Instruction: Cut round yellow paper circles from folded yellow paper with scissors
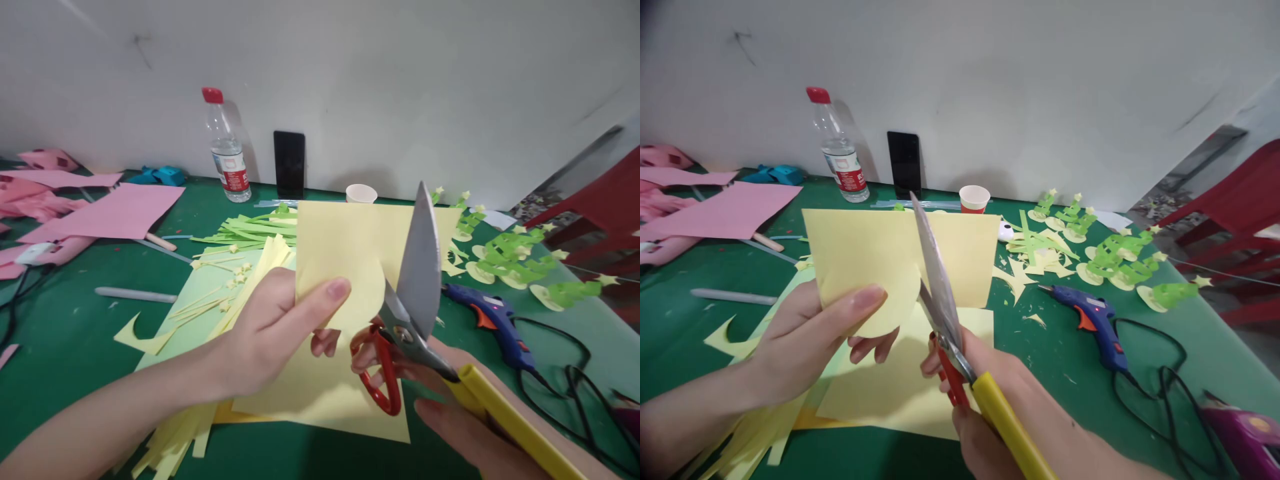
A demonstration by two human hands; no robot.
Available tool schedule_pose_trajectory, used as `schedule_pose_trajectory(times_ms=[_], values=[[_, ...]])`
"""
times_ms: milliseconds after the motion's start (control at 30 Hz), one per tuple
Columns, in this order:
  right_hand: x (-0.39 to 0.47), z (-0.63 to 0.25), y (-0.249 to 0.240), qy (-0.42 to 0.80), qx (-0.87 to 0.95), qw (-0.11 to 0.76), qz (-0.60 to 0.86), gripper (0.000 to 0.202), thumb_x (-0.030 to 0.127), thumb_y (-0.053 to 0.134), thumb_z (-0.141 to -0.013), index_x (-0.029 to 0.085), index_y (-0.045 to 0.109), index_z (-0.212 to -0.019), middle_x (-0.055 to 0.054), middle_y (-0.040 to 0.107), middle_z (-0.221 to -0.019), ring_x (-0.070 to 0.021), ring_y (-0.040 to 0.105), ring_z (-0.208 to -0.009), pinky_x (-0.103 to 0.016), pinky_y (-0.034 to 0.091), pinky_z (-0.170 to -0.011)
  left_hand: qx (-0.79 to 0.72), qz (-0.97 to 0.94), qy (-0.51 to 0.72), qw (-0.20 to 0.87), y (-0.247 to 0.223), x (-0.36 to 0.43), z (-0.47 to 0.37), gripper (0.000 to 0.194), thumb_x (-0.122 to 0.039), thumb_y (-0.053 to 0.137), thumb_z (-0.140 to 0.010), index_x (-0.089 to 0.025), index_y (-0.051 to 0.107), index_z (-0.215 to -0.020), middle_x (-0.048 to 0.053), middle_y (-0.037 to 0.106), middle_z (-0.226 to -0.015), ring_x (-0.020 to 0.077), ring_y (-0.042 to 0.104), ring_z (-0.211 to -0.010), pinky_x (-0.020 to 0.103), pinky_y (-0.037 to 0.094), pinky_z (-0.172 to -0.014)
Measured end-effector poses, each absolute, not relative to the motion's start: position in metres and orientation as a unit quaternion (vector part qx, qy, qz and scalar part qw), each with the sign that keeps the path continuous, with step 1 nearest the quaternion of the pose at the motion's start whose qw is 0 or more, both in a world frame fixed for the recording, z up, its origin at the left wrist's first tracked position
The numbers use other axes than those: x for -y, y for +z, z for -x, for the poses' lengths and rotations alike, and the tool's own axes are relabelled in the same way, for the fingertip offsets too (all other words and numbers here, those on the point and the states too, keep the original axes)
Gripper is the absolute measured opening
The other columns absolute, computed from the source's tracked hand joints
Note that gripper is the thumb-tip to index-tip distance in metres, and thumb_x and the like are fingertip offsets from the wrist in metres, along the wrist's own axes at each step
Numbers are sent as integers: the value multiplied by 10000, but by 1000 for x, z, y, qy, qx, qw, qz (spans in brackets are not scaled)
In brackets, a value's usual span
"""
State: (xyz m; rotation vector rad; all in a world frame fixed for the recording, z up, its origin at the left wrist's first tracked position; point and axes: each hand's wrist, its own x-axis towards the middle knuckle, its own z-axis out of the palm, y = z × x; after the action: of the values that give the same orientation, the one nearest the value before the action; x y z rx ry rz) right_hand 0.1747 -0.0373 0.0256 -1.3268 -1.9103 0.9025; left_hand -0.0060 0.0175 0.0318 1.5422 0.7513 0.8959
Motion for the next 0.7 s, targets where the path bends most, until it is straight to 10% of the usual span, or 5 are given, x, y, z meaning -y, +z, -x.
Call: schedule_pose_trajectory(times_ms=[200, 700], values=[[35, -179, 25, 409, 717, 293, 483, 297, 155, 382, -779, 281, 567, -974, 7, 658, -704, -150, 633, -575, -228, 541, -555, -341, -778, 366, 381, 30, -24, 9, 397, -213, 352, -859, -155, 448, -478, -41, 458, -436, 68, 495, -422, 166, 405, -472], [32, -180, 35, 358, 729, 265, 519, 267, 139, 404, -796, 235, 555, -994, 9, 633, -679, -140, 606, -508, -221, 511, -479, -308, -678, 261, 614, 38, -24, 12, 413, -311, 381, -860, -154, 443, -483, -44, 414, -428, 65, 440, -410, 177, 452, -499]])
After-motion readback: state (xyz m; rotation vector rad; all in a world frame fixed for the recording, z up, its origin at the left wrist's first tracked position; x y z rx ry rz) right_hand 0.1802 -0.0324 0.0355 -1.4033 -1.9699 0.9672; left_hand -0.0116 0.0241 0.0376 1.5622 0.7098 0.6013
